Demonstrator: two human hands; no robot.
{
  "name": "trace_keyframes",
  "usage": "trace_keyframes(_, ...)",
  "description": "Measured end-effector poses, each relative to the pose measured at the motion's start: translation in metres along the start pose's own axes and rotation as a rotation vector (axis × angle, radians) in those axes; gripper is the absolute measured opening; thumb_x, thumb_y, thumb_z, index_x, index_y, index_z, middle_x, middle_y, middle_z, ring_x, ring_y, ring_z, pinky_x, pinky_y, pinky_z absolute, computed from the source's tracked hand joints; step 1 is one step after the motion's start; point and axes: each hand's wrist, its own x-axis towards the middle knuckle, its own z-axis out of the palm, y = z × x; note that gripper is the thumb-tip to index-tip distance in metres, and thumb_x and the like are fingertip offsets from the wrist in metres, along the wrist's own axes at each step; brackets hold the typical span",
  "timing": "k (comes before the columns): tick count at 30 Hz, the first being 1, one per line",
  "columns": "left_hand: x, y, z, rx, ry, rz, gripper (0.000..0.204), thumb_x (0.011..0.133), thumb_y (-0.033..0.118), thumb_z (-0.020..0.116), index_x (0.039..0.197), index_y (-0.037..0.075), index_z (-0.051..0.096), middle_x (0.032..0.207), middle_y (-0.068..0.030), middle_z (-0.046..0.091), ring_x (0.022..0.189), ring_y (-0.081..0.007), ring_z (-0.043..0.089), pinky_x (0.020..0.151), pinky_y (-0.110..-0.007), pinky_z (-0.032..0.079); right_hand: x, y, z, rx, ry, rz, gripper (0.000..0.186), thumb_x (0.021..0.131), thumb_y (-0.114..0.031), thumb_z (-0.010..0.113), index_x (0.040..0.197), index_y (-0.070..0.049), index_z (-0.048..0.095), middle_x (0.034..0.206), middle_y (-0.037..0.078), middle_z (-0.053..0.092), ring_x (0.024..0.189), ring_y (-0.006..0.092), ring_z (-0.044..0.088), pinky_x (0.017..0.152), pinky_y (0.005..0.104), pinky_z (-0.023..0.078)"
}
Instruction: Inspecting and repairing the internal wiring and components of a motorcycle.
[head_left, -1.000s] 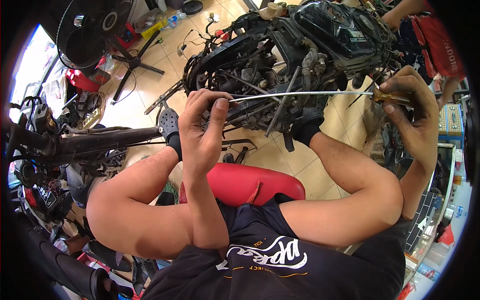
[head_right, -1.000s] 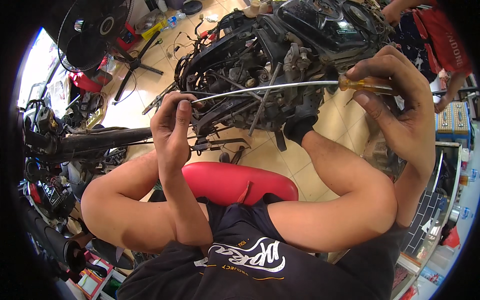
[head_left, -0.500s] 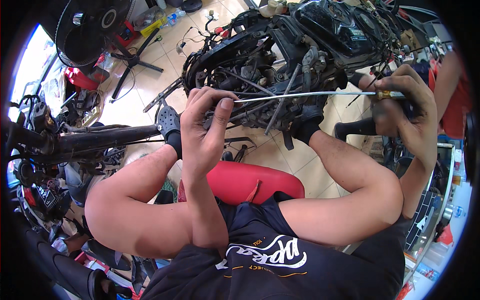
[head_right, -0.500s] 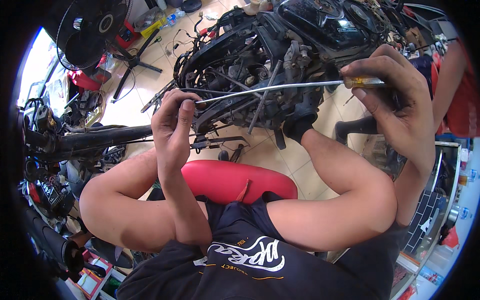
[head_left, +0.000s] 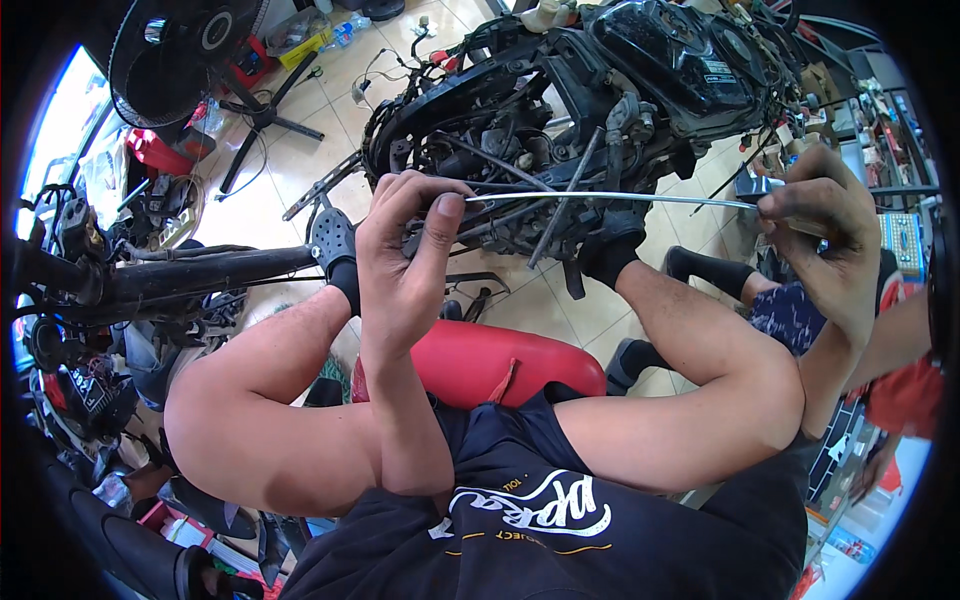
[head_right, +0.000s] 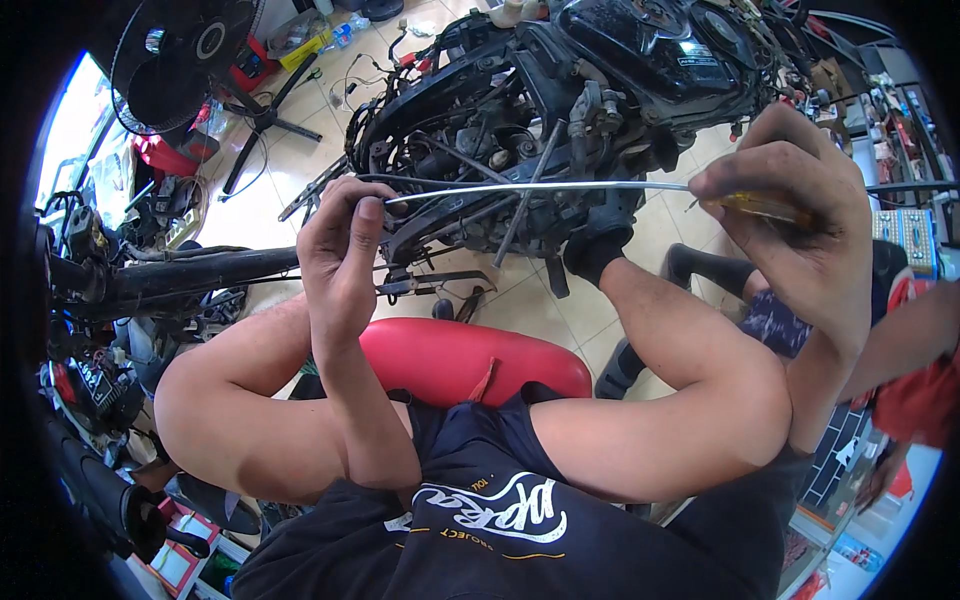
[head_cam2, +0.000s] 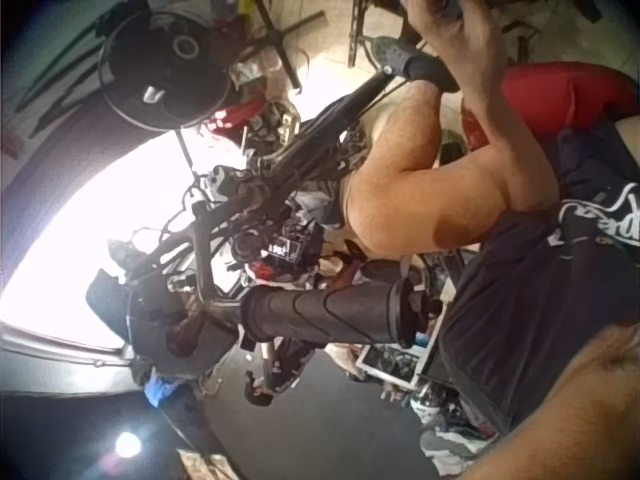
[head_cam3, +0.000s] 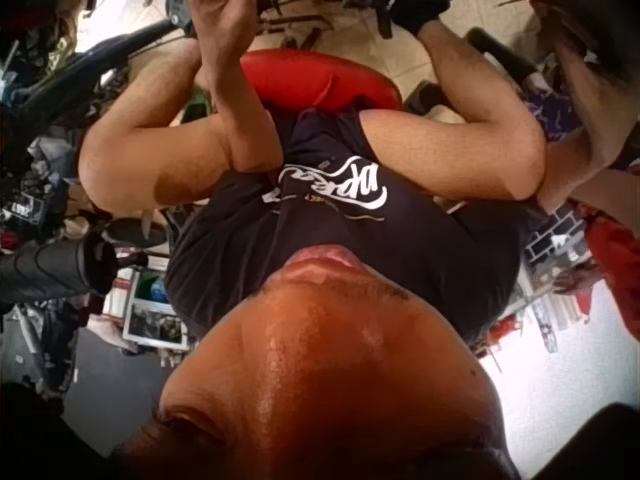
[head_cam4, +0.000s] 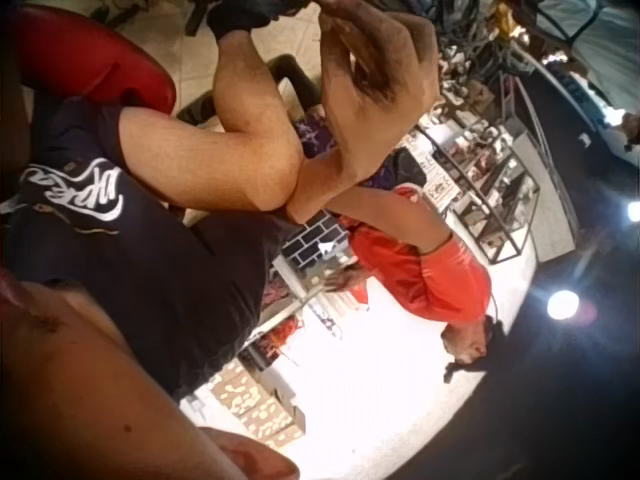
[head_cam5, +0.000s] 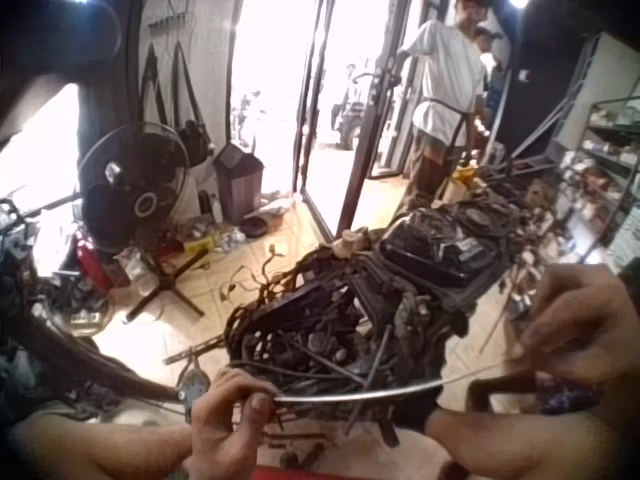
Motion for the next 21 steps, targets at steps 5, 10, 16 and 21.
trace_keyframes(5, -0.001, 0.000, -0.002, -0.034, 0.024, 0.024, 0.018, 0.098, 0.016, 0.064, 0.095, -0.001, 0.068, 0.084, -0.0059, 0.063, 0.085, -0.0180, 0.050, 0.080, -0.030, 0.040, 0.003, -0.007, 0.017, 0.181, 0.101, 0.133, 0.025, 0.084, -0.013, 0.076, 0.104, 0.000, 0.071, 0.090, 0.006, 0.061, 0.080, 0.0096, 0.058, 0.066, 0.0213, 0.046)
trace_keyframes(10, 0.001, 0.001, -0.005, 0.016, -0.011, 0.047, 0.018, 0.097, 0.016, 0.064, 0.094, -0.001, 0.068, 0.083, -0.0059, 0.062, 0.084, -0.0179, 0.049, 0.080, -0.030, 0.039, 0.000, -0.005, 0.002, 0.159, -0.151, 0.302, 0.023, 0.089, -0.015, 0.071, 0.105, 0.002, 0.070, 0.095, 0.012, 0.072, 0.080, 0.0142, 0.069, 0.068, 0.0244, 0.055)
trace_keyframes(16, 0.003, 0.004, -0.004, 0.013, -0.043, 0.037, 0.018, 0.097, 0.016, 0.064, 0.092, -0.001, 0.068, 0.081, -0.0053, 0.061, 0.083, -0.0176, 0.048, 0.078, -0.030, 0.039, 0.005, -0.009, 0.005, 0.137, -0.006, 0.140, 0.020, 0.080, 0.003, 0.074, 0.100, 0.000, 0.070, 0.096, 0.013, 0.070, 0.091, 0.0222, 0.073, 0.081, 0.0334, 0.063)
trace_keyframes(21, 0.002, 0.005, -0.007, 0.073, -0.052, 0.037, 0.017, 0.096, 0.016, 0.064, 0.091, 0.000, 0.069, 0.081, -0.0051, 0.061, 0.083, -0.0175, 0.048, 0.077, -0.029, 0.038, 0.004, -0.003, 0.011, 0.173, 0.019, 0.146, 0.019, 0.081, 0.001, 0.073, 0.099, 0.000, 0.071, 0.095, 0.012, 0.069, 0.086, 0.0200, 0.072, 0.078, 0.0300, 0.062)
